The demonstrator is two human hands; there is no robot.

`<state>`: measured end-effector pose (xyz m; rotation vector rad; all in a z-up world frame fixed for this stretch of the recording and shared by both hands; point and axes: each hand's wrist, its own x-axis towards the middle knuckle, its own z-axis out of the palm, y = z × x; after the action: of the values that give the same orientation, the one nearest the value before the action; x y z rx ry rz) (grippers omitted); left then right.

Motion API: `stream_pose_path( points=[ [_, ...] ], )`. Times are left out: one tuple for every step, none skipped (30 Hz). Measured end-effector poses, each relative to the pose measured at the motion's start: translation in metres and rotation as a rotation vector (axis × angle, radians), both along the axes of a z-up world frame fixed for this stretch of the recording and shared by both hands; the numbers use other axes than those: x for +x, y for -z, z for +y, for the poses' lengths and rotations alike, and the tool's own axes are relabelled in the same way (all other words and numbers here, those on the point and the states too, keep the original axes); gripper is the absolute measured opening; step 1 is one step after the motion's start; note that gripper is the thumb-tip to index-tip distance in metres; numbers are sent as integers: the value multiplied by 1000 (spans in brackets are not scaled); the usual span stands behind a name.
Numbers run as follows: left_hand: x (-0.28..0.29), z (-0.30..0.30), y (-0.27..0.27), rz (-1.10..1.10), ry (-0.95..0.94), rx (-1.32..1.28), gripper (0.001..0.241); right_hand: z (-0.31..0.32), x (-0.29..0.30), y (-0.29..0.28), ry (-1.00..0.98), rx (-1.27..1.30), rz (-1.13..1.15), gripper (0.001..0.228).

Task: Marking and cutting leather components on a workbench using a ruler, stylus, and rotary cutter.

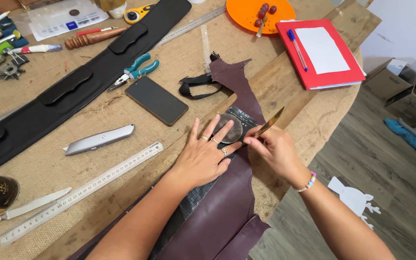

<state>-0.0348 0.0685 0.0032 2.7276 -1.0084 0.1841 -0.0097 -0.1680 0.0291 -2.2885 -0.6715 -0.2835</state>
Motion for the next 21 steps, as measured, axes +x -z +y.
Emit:
stream_pose_path(
  points=[
    [0,0,2,-9,-2,-8,52,2,-2,0,-24,16,8,18],
    [0,0,4,-19,-5,-17,53,4,-4,0,-48,32,15,18],
    [1,-1,5,-18,-3,-18,53,4,-5,0,-46,32,16,18],
    [1,-1,5,-21,-5,-15,53,4,-5,0,-53,36,20,18],
    [1,-1,6,-23,-7,-12,53,5,-6,0,-60,40,23,18],
    [1,-1,6,-22,-7,-12,53,4,-5,-1,-61,40,25,18],
    [1,-1,6,-21,-7,-14,53,3,-3,-2,-44,25,7,20],
    [1,-1,6,-21,-7,-16,52,3,-1,-3,-28,9,-11,21],
    [2,-1,7,-20,-9,-16,52,1,2,-3,-29,9,-10,21],
    [2,-1,9,-23,-11,-14,53,-2,5,-3,-8,17,-1,20],
    [3,-1,10,-26,-14,-11,54,-4,8,-3,14,25,8,19],
    [3,0,11,-25,-15,-12,54,-3,8,-4,13,25,9,19],
    [3,0,12,-23,-13,-8,54,-2,8,-5,18,18,16,18],
    [4,0,13,-23,-10,-4,54,-2,8,-6,24,11,22,18],
    [4,-1,14,-23,-11,-4,54,0,5,-7,24,10,22,18],
    [4,-1,14,-21,-14,-3,54,2,2,-9,1,2,13,19],
    [4,-1,14,-20,-17,-2,54,4,-2,-10,-22,-6,4,20],
    [6,-2,19,-20,-19,-2,54,6,-5,-9,-24,-6,4,20],
    [8,-3,24,-17,-19,-3,55,8,-8,-7,-57,2,6,19],
    [9,-4,30,-13,-19,-5,55,9,-11,-6,-90,10,9,18],
    [5,-2,18,-14,-21,-5,55,16,-17,-13,-92,10,8,18]
  ],
)
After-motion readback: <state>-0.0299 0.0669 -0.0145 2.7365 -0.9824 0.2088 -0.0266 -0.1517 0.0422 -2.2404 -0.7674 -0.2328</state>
